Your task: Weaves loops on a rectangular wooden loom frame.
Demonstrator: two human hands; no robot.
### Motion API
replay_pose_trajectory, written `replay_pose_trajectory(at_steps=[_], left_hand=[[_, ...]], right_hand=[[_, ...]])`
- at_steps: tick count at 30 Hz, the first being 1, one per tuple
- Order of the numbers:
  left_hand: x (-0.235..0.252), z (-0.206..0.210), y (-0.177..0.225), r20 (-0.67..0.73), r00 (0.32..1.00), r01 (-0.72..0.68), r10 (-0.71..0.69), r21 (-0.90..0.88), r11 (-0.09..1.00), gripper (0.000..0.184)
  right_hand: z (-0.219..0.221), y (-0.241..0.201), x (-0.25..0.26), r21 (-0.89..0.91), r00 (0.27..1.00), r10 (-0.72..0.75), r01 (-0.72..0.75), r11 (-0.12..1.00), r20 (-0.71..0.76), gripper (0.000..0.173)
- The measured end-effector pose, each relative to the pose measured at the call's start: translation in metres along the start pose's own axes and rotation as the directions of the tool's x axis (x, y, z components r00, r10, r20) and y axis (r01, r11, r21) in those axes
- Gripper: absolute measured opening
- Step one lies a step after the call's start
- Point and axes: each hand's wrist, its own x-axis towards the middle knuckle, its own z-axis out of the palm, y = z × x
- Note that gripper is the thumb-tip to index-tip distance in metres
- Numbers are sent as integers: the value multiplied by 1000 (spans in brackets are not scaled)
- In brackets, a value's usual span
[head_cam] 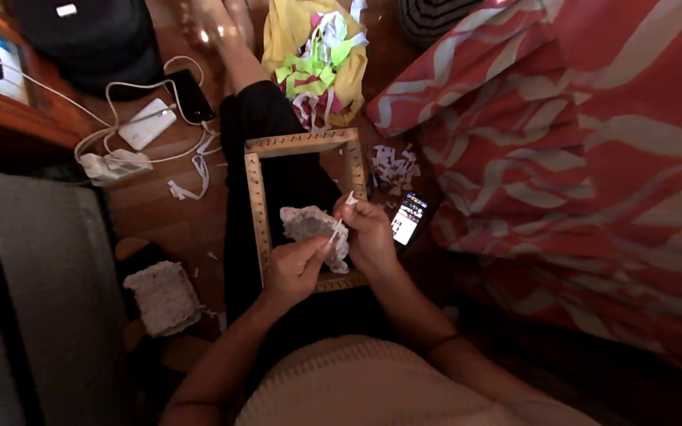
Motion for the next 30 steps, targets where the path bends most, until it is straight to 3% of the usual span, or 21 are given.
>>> replay_pose_trajectory(at_steps=[6,11,15,18,22,24,30], left_hand=[[1,0,-4,11,998,-67,66,23,998,25],[1,-9,-2,61,998,27,-36,132,991,26],[7,-20,3,135,982,-145,132,90,985,36],[15,-25,9,225,937,-294,268,93,951,40],[21,-31,13,440,844,-418,307,180,891,25],[24,-34,16,493,812,-468,312,230,853,27],[27,-31,10,356,867,-463,349,316,828,20]], right_hand=[[4,0,1,65,996,52,-47,997,-71,34],[-13,-3,12,-157,988,-6,30,987,152,27],[-15,-4,11,-236,953,-68,142,961,296,16],[-10,-4,9,-277,961,-35,115,954,275,15],[-9,-6,7,-279,971,-35,103,955,238,14],[-10,-6,8,-264,969,-60,124,956,238,12],[-12,-8,9,-218,960,-103,163,962,260,9]])
